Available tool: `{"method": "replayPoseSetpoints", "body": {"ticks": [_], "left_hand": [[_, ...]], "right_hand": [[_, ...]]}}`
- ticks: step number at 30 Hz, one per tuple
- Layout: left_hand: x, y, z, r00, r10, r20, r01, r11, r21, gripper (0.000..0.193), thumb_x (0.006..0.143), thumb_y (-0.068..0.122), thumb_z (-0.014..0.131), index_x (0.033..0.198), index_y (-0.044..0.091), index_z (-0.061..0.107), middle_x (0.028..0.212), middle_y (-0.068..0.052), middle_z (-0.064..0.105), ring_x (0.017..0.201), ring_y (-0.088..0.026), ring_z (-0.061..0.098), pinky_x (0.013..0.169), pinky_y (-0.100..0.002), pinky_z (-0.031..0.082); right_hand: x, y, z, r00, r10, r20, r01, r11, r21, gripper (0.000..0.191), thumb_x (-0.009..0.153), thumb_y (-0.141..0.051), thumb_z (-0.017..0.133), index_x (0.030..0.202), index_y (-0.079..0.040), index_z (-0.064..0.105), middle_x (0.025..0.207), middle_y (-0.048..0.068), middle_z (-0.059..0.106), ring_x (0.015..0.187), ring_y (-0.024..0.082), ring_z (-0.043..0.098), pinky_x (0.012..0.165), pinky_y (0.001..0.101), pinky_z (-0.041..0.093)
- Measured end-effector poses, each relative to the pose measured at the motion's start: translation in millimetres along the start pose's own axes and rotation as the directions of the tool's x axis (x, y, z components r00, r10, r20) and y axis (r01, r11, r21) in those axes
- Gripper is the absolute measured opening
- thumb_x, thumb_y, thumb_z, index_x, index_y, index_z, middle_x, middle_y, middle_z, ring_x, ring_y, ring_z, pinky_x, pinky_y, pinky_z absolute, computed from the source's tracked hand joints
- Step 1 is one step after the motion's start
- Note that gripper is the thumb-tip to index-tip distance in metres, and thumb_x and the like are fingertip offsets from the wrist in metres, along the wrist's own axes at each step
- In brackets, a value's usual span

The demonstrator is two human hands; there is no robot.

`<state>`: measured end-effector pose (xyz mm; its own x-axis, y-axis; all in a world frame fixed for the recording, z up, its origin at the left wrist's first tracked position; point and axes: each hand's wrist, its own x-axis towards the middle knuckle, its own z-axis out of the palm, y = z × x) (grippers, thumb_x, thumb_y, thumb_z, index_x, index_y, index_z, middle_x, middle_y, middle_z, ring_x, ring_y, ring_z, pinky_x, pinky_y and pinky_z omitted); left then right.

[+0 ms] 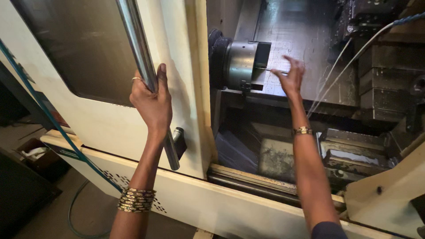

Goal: The person opens a CNC lathe door, inserts a metal rod into the chuck, and closes the door. They then use a digital caliper to measure the rod's diameter and place it back into a green bin. The person repeats this process with another rod.

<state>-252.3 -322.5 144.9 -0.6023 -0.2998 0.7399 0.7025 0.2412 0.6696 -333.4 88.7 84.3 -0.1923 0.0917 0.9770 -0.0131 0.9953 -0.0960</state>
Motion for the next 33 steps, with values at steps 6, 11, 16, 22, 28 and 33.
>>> {"method": "replayPoseSetpoints", "body": {"ticks": [6,11,16,22,28,33], "left_hand": [[0,-1,2,0.99,0.137,-0.04,-0.136,0.99,0.028,0.039,0.107,0.03,0.071,0.084,0.003,0.055,0.061,-0.002,0.049,0.054,-0.009,0.048,0.051,-0.031,0.041],[0,-2,1,0.992,0.121,-0.038,-0.121,0.993,-0.001,0.038,0.107,0.029,0.071,0.084,0.003,0.054,0.062,-0.003,0.052,0.053,-0.009,0.049,0.051,-0.032,0.041],[-1,-2,1,0.991,0.126,-0.047,-0.125,0.992,0.01,0.038,0.106,0.031,0.071,0.084,0.003,0.055,0.061,-0.003,0.053,0.053,-0.009,0.05,0.052,-0.032,0.042],[-5,0,5,0.994,0.094,-0.06,-0.089,0.993,0.071,0.042,0.106,0.032,0.072,0.082,0.002,0.055,0.06,-0.004,0.05,0.053,-0.011,0.047,0.052,-0.033,0.041],[-4,5,3,0.996,0.074,-0.056,-0.075,0.997,-0.007,0.039,0.106,0.031,0.07,0.083,0.003,0.054,0.061,-0.003,0.051,0.054,-0.008,0.046,0.052,-0.031,0.04],[-2,10,6,0.994,0.096,-0.058,-0.097,0.995,-0.016,0.043,0.107,0.029,0.071,0.081,0.002,0.05,0.061,-0.002,0.049,0.054,-0.007,0.047,0.05,-0.03,0.039]], "right_hand": [[-22,4,-3,0.645,0.757,0.1,-0.666,0.493,0.559,0.018,0.092,-0.012,0.08,0.107,-0.003,0.079,0.093,0.012,0.08,0.077,0.016,0.075,0.07,0.0278,0.063],[-19,-17,4,0.663,0.738,0.124,-0.596,0.421,0.684,0.019,0.09,-0.006,0.079,0.107,0.001,0.078,0.09,0.009,0.08,0.075,0.011,0.075,0.068,0.0232,0.066],[-18,-16,-1,0.639,0.744,0.193,-0.582,0.304,0.754,0.024,0.084,-0.001,0.083,0.105,0.003,0.072,0.085,0.011,0.078,0.07,0.013,0.074,0.063,0.0246,0.066],[-15,-42,21,0.533,0.844,0.066,-0.62,0.335,0.71,0.014,0.087,-0.007,0.084,0.092,0.005,0.078,0.077,0.011,0.077,0.063,0.012,0.071,0.055,0.0247,0.061],[-19,-55,10,0.647,0.743,0.17,-0.634,0.401,0.662,0.02,0.096,-0.014,0.076,0.106,0.003,0.079,0.081,0.006,0.078,0.067,0.007,0.069,0.06,0.021,0.058],[-23,-42,-5,0.687,0.63,0.362,-0.694,0.42,0.585,0.035,0.098,-0.016,0.07,0.13,-0.001,0.07,0.08,0.007,0.078,0.063,0.006,0.067,0.056,0.0193,0.053]]}}
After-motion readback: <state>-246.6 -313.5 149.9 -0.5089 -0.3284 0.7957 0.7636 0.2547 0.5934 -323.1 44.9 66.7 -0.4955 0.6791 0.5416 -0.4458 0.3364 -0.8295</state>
